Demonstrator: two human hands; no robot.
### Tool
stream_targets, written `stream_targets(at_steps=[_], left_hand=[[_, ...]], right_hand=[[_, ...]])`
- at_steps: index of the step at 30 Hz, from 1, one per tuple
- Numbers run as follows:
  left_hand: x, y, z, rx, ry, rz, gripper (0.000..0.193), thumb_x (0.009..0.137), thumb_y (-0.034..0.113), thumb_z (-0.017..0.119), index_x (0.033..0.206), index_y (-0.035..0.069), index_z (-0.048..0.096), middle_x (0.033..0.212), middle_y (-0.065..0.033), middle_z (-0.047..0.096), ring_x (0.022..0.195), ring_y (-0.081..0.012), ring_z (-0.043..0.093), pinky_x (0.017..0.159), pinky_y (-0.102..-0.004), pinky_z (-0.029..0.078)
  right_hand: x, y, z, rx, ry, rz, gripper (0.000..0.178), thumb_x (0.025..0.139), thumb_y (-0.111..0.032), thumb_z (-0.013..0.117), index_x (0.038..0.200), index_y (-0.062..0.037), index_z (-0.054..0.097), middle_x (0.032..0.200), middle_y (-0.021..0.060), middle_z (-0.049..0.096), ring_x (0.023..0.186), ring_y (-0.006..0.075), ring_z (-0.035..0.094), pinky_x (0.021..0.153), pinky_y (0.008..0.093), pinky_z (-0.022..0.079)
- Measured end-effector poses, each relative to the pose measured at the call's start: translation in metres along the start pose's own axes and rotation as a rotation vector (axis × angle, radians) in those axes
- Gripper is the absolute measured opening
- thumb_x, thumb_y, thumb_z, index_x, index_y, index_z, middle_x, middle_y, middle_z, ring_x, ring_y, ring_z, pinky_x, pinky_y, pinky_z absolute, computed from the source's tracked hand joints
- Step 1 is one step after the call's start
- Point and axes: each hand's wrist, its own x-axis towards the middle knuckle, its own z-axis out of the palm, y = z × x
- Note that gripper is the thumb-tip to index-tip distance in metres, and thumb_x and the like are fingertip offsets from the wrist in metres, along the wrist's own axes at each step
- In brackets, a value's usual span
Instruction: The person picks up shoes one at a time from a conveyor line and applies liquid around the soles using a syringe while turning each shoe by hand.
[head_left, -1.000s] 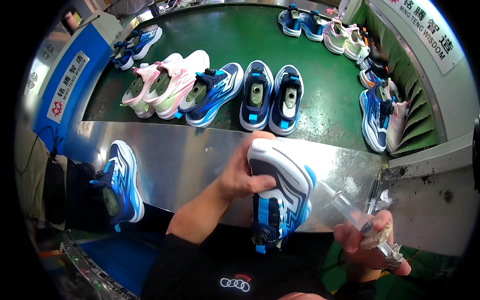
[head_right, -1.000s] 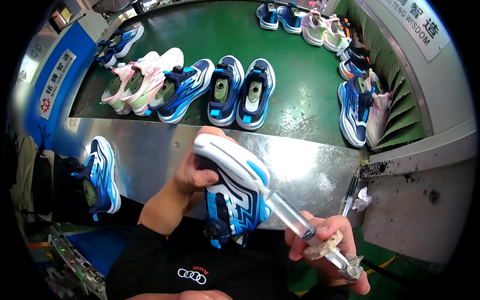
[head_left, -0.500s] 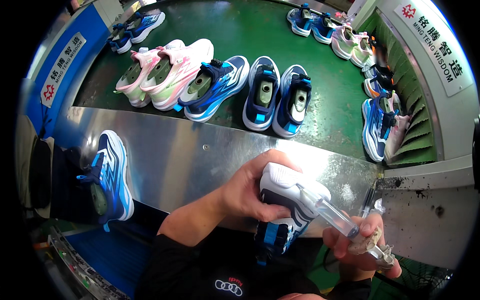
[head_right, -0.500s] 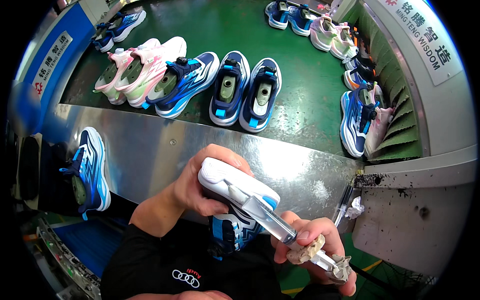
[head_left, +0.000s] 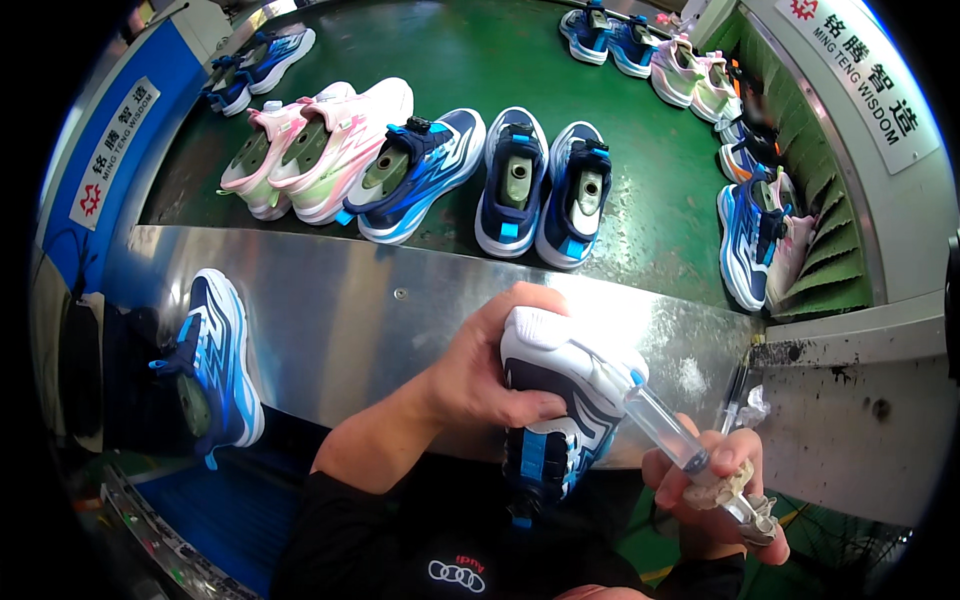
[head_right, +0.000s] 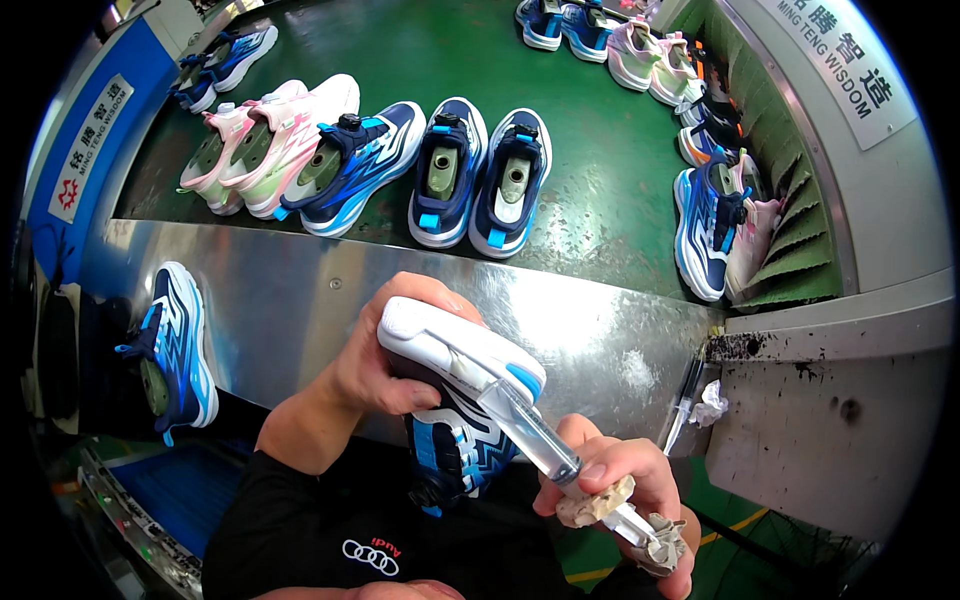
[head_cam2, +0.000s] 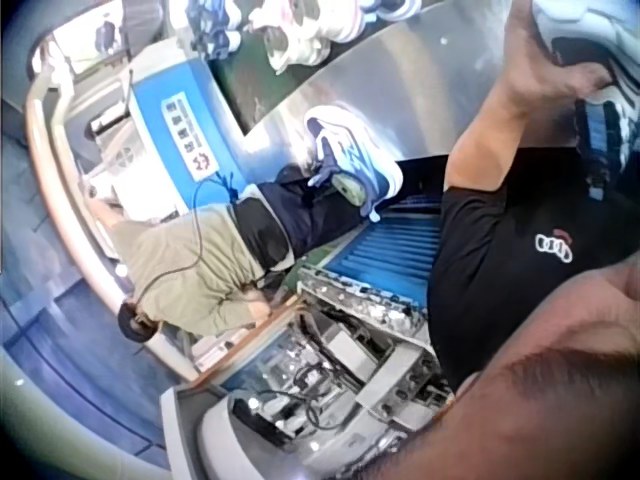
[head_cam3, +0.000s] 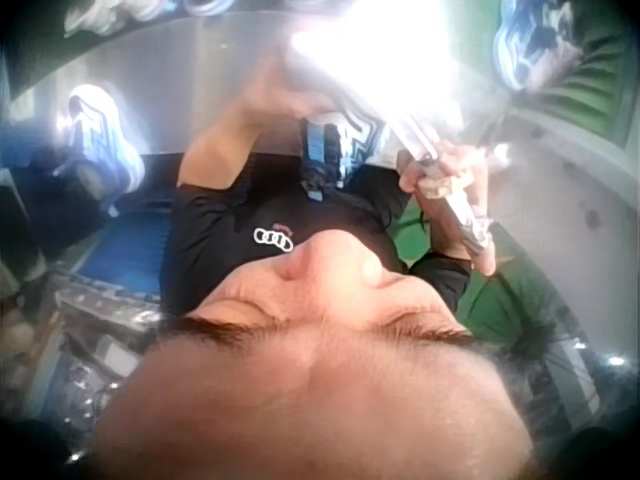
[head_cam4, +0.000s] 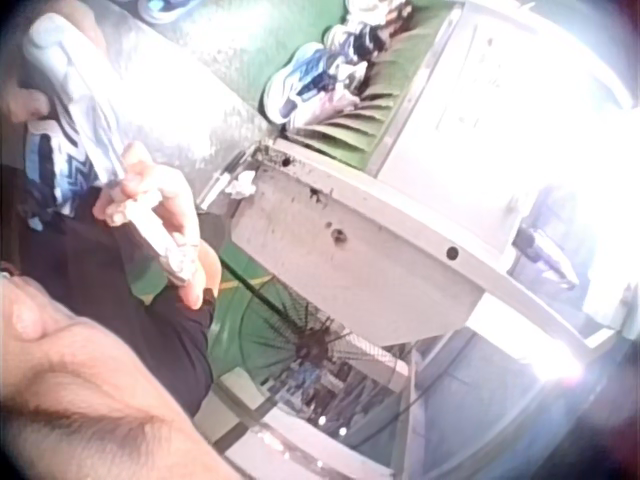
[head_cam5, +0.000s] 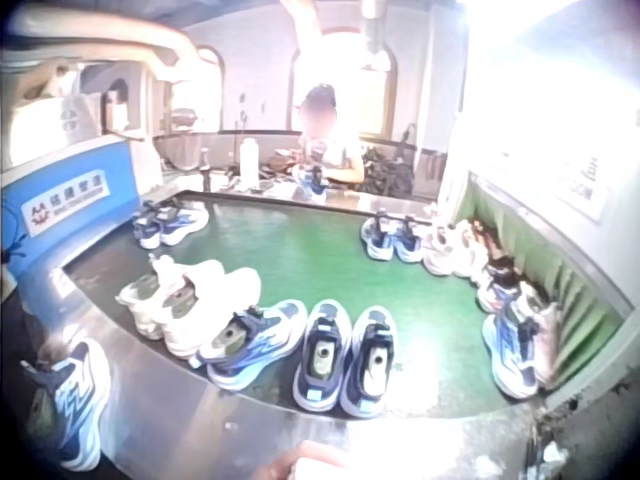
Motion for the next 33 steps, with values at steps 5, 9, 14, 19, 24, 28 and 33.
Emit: stream_targets(at_steps=[5,9,14,19,24,28,33], left_hand=[[0.004,-0.002,-0.007,0.086,-0.013,0.029,0.068,0.058,0.012,0.08,0.115,0.004,0.044,0.105,-0.0164,0.058,0.099,-0.0245,0.058,0.085,-0.036,0.047],[0.005,0.0,-0.008,0.092,0.074,-0.027,0.069,0.058,0.019,0.079,0.115,0.004,0.044,0.106,-0.0154,0.057,0.099,-0.0231,0.058,0.085,-0.034,0.047],[0.006,-0.002,-0.016,0.088,0.095,-0.012,0.068,0.061,0.015,0.078,0.12,0.005,0.044,0.106,-0.0054,0.054,0.099,-0.0143,0.052,0.087,-0.0291,0.042],[0.009,-0.003,-0.017,0.045,0.238,-0.092,0.074,0.06,0.024,0.078,0.122,0.004,0.042,0.109,-0.0088,0.054,0.102,-0.018,0.054,0.09,-0.0313,0.043],[0.014,-0.003,-0.014,-0.061,0.247,-0.13,0.07,0.063,0.026,0.075,0.121,0.001,0.046,0.108,-0.0145,0.06,0.098,-0.0242,0.061,0.087,-0.0356,0.05],[0.021,-0.002,-0.012,-0.093,0.216,-0.088,0.068,0.067,0.026,0.072,0.122,-0.003,0.045,0.109,-0.0179,0.059,0.098,-0.0266,0.062,0.086,-0.0366,0.051],[0.024,-0.003,-0.013,-0.127,0.23,-0.126,0.069,0.068,0.028,0.068,0.125,-0.002,0.042,0.114,-0.0215,0.055,0.101,-0.0295,0.06,0.087,-0.0387,0.052]], right_hand=[[-0.007,0.004,-0.005,0.014,0.002,-0.008,0.081,0.063,-0.063,0.073,0.117,-0.0092,0.047,0.084,0.0209,0.06,0.09,0.0283,0.045,0.055,0.0322,0.031],[-0.014,0.012,-0.013,0.037,-0.008,-0.069,0.091,0.062,-0.066,0.072,0.12,-0.0012,0.046,0.095,0.0167,0.056,0.091,0.0227,0.05,0.076,0.0301,0.041],[-0.026,0.022,-0.024,0.04,0.003,-0.087,0.095,0.062,-0.066,0.071,0.121,0.0016,0.043,0.095,0.0149,0.051,0.09,0.0229,0.051,0.073,0.0294,0.046],[-0.038,0.033,-0.035,0.073,-0.008,-0.097,0.098,0.061,-0.066,0.073,0.123,0.0037,0.04,0.1,0.0166,0.047,0.091,0.0248,0.053,0.077,0.0309,0.048],[-0.049,0.042,-0.039,0.114,0.022,-0.083,0.099,0.061,-0.064,0.074,0.123,0.0044,0.038,0.103,0.0173,0.044,0.094,0.0256,0.053,0.08,0.0318,0.048],[-0.054,0.046,-0.039,0.109,0.039,-0.07,0.099,0.062,-0.063,0.074,0.123,0.0054,0.038,0.104,0.0176,0.044,0.093,0.0255,0.053,0.079,0.0317,0.048],[-0.065,0.053,-0.035,0.123,0.077,-0.068,0.099,0.062,-0.063,0.074,0.124,0.0062,0.038,0.104,0.0181,0.044,0.093,0.0248,0.052,0.078,0.0306,0.047]])
